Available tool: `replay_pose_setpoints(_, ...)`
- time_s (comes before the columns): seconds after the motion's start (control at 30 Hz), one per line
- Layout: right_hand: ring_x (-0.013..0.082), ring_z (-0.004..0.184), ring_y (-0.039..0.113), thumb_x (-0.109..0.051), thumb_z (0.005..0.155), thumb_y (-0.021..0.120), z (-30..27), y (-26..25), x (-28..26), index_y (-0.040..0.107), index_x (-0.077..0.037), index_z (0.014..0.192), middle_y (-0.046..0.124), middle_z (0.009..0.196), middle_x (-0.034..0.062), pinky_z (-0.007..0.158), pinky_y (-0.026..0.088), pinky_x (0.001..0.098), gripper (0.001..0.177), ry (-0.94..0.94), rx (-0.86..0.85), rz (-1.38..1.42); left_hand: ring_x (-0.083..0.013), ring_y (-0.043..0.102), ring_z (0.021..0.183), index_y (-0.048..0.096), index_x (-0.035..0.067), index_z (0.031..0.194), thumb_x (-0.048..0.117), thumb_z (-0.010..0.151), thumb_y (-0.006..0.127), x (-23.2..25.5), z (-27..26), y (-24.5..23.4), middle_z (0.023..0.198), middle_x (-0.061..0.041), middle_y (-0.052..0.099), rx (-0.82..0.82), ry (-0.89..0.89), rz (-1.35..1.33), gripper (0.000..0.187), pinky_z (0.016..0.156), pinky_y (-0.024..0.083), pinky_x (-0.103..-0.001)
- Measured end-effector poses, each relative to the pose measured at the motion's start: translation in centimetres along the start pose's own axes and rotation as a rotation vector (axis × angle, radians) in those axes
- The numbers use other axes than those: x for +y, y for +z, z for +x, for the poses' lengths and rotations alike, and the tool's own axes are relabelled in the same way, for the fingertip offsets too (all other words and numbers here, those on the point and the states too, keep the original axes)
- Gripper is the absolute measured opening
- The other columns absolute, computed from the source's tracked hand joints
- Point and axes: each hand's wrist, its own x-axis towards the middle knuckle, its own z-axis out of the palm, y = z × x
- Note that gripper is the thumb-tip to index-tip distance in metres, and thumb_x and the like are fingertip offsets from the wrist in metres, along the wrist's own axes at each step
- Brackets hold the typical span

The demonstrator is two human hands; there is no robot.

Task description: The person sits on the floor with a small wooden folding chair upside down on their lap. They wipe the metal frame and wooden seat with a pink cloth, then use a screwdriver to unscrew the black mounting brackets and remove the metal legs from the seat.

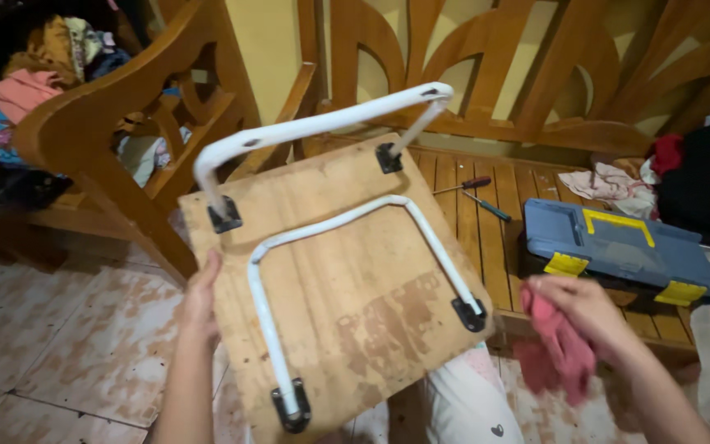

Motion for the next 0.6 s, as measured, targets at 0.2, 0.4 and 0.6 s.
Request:
replay_pose_setpoints(0.2,0.0138,0.062,0.070,-0.027,0.092,0.069,2.0,4.3,-3.7,0.078,-0.005,0.109,0.078,0.077,0.0092,0.058,0.058,0.0315,0.029,-0.350,-0.015,-0.363,-0.0257,0.069,0.097,0.067,-0.005,0.129,0.038,0.099,0.070,1.5,-0.4,-1.3,0.120,-0.020,0.072,0.230,0.179,0.389,0.052,0.083,0.055,-0.040)
replay_pose_setpoints(0.4,0.0227,0.064,0.077,-0.046,0.083,0.074,1.8,12.1,-7.7,0.078,-0.009,0.101,0.079,0.073,0.0096,0.065,0.060,0.0384,0.041,-0.305,-0.062,-0.840,-0.0363,0.058,0.111,0.063,-0.003,0.132,0.031,0.083,0.082,1.3,-4.1,4.1,0.120,-0.023,0.066,0.753,1.009,1.301,0.062,0.095,0.045,-0.048)
replay_pose_setpoints(0.6,0.0357,0.079,0.073,-0.044,0.084,0.065,2.1,13.9,-6.6,0.072,-0.011,0.101,0.076,0.086,0.0124,0.073,0.057,0.0489,0.038,-0.617,0.050,-1.106,-0.0293,0.054,0.119,0.074,0.013,0.115,0.035,0.093,0.078,2.0,-7.0,6.9,0.118,-0.010,0.068,0.513,0.870,1.491,0.031,0.107,0.037,-0.043)
